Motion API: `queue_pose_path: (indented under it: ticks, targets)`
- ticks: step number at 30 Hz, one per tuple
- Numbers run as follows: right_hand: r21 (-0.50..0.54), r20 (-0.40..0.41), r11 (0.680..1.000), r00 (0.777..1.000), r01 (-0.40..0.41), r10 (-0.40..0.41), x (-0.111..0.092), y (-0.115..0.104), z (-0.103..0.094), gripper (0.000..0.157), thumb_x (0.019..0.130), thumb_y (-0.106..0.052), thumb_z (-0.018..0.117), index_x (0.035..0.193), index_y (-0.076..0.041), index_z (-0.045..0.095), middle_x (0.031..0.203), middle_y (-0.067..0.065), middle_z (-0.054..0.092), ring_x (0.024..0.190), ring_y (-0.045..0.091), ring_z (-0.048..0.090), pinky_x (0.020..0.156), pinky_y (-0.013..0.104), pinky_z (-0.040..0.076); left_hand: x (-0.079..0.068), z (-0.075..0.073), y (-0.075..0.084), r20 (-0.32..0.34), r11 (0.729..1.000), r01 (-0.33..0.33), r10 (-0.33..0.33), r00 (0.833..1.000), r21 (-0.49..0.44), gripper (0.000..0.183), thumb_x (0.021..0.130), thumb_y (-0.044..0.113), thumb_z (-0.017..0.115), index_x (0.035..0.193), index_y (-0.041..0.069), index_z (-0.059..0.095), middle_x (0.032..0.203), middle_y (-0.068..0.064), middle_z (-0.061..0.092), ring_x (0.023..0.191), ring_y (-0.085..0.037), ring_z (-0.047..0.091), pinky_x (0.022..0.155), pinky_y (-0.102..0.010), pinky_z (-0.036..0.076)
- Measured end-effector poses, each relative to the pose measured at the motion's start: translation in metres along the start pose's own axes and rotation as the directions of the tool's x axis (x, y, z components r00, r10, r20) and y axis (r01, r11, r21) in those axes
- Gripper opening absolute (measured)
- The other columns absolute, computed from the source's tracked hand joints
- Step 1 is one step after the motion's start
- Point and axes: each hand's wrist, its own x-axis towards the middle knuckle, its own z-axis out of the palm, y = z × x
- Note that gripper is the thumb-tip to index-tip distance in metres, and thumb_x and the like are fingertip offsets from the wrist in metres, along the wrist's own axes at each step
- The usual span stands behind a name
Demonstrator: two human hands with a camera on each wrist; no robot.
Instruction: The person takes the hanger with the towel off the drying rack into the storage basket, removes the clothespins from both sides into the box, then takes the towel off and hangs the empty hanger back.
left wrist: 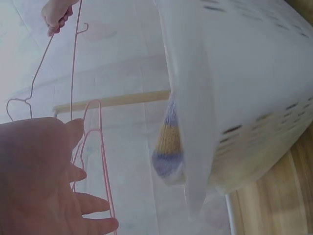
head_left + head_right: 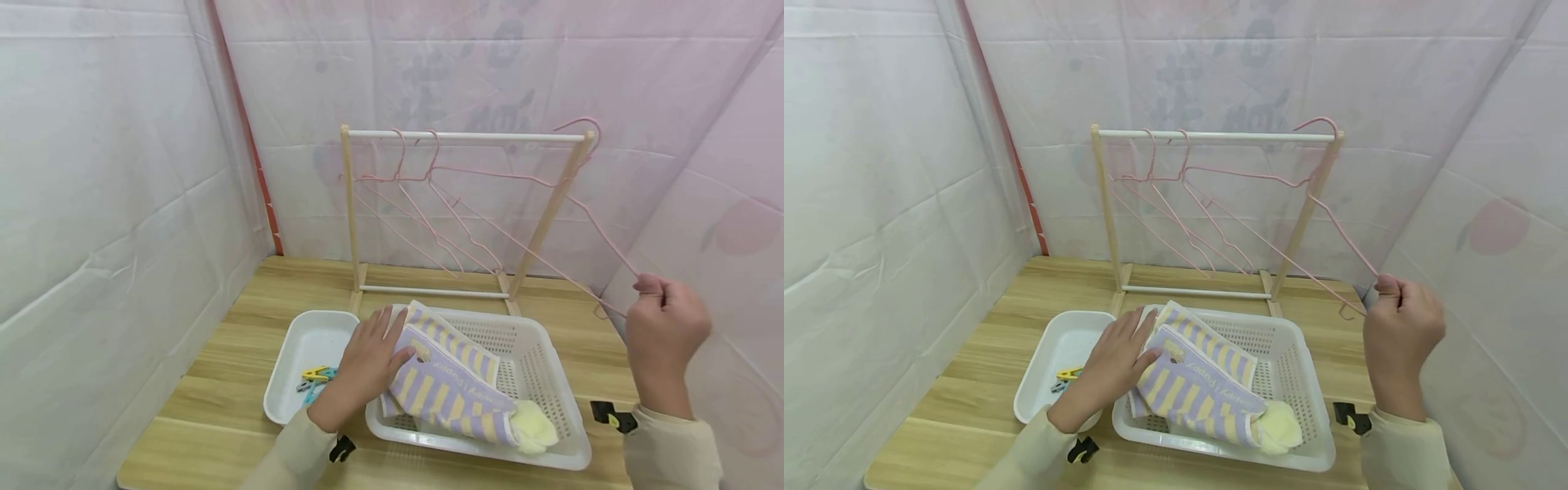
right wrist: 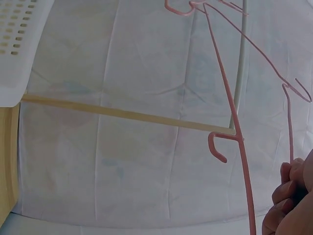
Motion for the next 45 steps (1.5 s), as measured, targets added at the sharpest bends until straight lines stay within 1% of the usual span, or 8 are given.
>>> queue_pose_path:
  ticks: [3, 6, 9, 12, 15, 18, 25, 45]
  targets:
    - [-0.011, 0.016, 1.000, 1.000, 0.014, -0.014, 0.000, 0.002, 0.006, 0.031, 0.098, -0.013, 0.058, 0.082, 0.010, 0.072, 0.067, -0.036, 0.044, 0.069, -0.021, 0.028, 0.063, 0.017, 0.021, 0.001, -0.002, -0.002, 0.006, 1.000, 0.004, -0.004, 1.000, 0.000, 0.068, 0.107, 0.053, 0.034, 0.162, 0.015, 0.020, 0.165, -0.020, 0.023, 0.152, -0.041, 0.022, 0.119, -0.061, 0.021]
    - [-0.028, 0.035, 0.999, 0.999, 0.042, -0.041, 0.000, 0.004, 0.014, 0.031, 0.098, -0.013, 0.060, 0.082, 0.010, 0.072, 0.063, -0.001, 0.060, 0.070, -0.019, 0.026, 0.064, 0.018, 0.020, 0.002, -0.003, -0.003, 0.025, 1.000, 0.009, -0.009, 1.000, 0.007, 0.070, 0.106, 0.057, 0.031, 0.163, 0.019, 0.017, 0.167, -0.018, 0.017, 0.154, -0.040, 0.017, 0.119, -0.064, 0.019]
    - [-0.035, 0.060, 0.997, 0.996, 0.073, -0.071, 0.003, 0.003, 0.020, 0.031, 0.098, -0.012, 0.059, 0.083, 0.012, 0.072, 0.074, 0.028, 0.064, 0.070, -0.017, 0.026, 0.063, 0.020, 0.021, 0.003, -0.004, -0.003, 0.042, 1.000, 0.013, -0.014, 0.999, 0.013, 0.071, 0.105, 0.060, 0.027, 0.163, 0.022, 0.014, 0.168, -0.017, 0.014, 0.155, -0.038, 0.014, 0.120, -0.064, 0.016]
    - [-0.041, 0.095, 0.995, 0.992, 0.092, -0.088, 0.007, -0.002, 0.026, 0.033, 0.100, -0.014, 0.059, 0.085, 0.013, 0.071, 0.073, 0.030, 0.063, 0.064, -0.006, 0.035, 0.061, 0.026, 0.024, 0.004, -0.004, -0.002, 0.053, 1.000, 0.012, -0.013, 0.999, 0.024, 0.071, 0.105, 0.062, 0.025, 0.163, 0.024, 0.013, 0.169, -0.017, 0.012, 0.156, -0.037, 0.011, 0.120, -0.065, 0.015]
    - [-0.041, 0.141, 0.994, 0.986, 0.098, -0.091, 0.012, -0.009, 0.033, 0.038, 0.103, -0.018, 0.057, 0.088, 0.014, 0.069, 0.073, 0.031, 0.061, 0.061, 0.022, 0.048, 0.061, 0.034, 0.026, 0.005, -0.003, -0.001, 0.070, 0.999, 0.007, -0.009, 0.998, 0.035, 0.071, 0.104, 0.062, 0.024, 0.163, 0.024, 0.012, 0.169, -0.015, 0.009, 0.156, -0.036, 0.009, 0.120, -0.065, 0.013]
    - [-0.040, 0.184, 0.995, 0.979, 0.097, -0.088, 0.016, -0.013, 0.043, 0.040, 0.104, -0.020, 0.054, 0.090, 0.014, 0.069, 0.077, 0.032, 0.062, 0.070, 0.046, 0.052, 0.062, 0.042, 0.028, 0.005, -0.002, -0.001, 0.089, 0.999, -0.001, -0.004, 0.996, 0.046, 0.071, 0.104, 0.062, 0.027, 0.163, 0.025, 0.011, 0.169, -0.015, 0.007, 0.156, -0.036, 0.008, 0.120, -0.065, 0.010]
    - [-0.035, 0.239, 0.995, 0.968, 0.092, -0.081, 0.023, -0.014, 0.067, 0.036, 0.103, -0.021, 0.056, 0.091, 0.010, 0.071, 0.085, 0.031, 0.065, 0.083, 0.051, 0.057, 0.077, 0.059, 0.036, 0.004, 0.004, 0.000, 0.107, 0.998, -0.028, 0.021, 0.994, 0.061, 0.072, 0.104, 0.062, 0.028, 0.164, 0.025, 0.010, 0.169, -0.016, 0.007, 0.157, -0.035, 0.008, 0.120, -0.067, 0.008]
    - [-0.036, 0.375, 0.996, 0.925, 0.081, -0.062, 0.019, -0.018, 0.099, 0.040, 0.106, -0.025, 0.050, 0.098, 0.009, 0.069, 0.090, 0.030, 0.064, 0.089, 0.048, 0.055, 0.081, 0.058, 0.038, 0.003, 0.008, 0.003, 0.124, 0.999, -0.029, 0.025, 0.992, 0.032, 0.074, 0.104, 0.064, 0.026, 0.163, 0.021, 0.013, 0.170, -0.013, 0.001, 0.157, -0.035, 0.007, 0.119, -0.068, 0.007]
